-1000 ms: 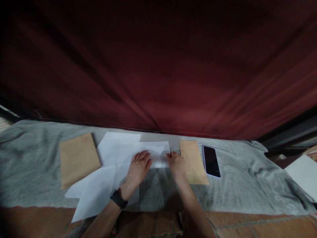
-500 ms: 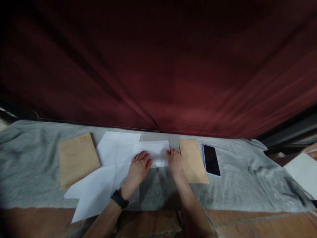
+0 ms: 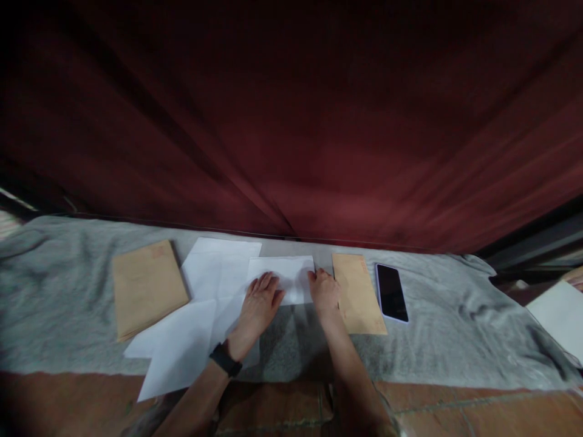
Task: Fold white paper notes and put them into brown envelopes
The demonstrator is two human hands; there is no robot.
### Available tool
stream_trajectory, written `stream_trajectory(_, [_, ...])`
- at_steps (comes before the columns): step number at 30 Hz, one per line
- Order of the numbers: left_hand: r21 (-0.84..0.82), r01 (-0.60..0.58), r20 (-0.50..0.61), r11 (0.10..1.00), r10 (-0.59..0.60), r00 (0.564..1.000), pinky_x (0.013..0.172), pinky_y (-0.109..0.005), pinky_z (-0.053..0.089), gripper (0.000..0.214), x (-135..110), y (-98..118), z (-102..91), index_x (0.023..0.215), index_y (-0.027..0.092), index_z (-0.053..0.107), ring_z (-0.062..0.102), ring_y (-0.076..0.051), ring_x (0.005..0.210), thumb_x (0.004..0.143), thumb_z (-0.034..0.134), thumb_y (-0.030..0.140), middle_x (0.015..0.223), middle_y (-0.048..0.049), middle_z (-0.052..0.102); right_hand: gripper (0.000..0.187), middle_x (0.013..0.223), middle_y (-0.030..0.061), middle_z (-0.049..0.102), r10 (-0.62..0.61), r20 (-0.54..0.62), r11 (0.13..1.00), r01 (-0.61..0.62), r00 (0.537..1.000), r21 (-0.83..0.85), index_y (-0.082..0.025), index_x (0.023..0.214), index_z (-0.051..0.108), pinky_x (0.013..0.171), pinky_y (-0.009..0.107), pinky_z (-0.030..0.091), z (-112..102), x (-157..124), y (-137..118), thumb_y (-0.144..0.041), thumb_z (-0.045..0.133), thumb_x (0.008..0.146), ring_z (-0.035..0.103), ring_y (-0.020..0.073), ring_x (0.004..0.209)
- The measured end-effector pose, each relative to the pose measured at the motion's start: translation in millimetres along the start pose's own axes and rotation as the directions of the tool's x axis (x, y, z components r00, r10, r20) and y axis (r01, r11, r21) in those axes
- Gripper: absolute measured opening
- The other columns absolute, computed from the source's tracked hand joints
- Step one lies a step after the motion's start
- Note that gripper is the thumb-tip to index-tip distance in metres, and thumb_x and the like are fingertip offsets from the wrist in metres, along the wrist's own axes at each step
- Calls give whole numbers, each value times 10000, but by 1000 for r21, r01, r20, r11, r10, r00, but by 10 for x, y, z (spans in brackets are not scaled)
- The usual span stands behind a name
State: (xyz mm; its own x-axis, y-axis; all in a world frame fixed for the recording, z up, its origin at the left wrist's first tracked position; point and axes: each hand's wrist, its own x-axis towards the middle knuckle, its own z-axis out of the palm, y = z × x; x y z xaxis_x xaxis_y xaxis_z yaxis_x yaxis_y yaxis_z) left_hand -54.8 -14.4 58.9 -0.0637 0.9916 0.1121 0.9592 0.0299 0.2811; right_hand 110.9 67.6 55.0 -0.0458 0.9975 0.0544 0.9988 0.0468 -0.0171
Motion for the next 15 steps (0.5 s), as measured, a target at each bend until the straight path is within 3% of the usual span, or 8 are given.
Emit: stream_trajectory(15, [33,23,31,999,-24,999,1211,-502,291,511,-18,49,84,1438,100,500,387,-316,1454,985,478,335,1559,-179,433,382,885,148,748,-17,-123,999,12,992,-41,-125,1027,675,659,276,475,95,-11,-25,-431,447,1039,732,235,799])
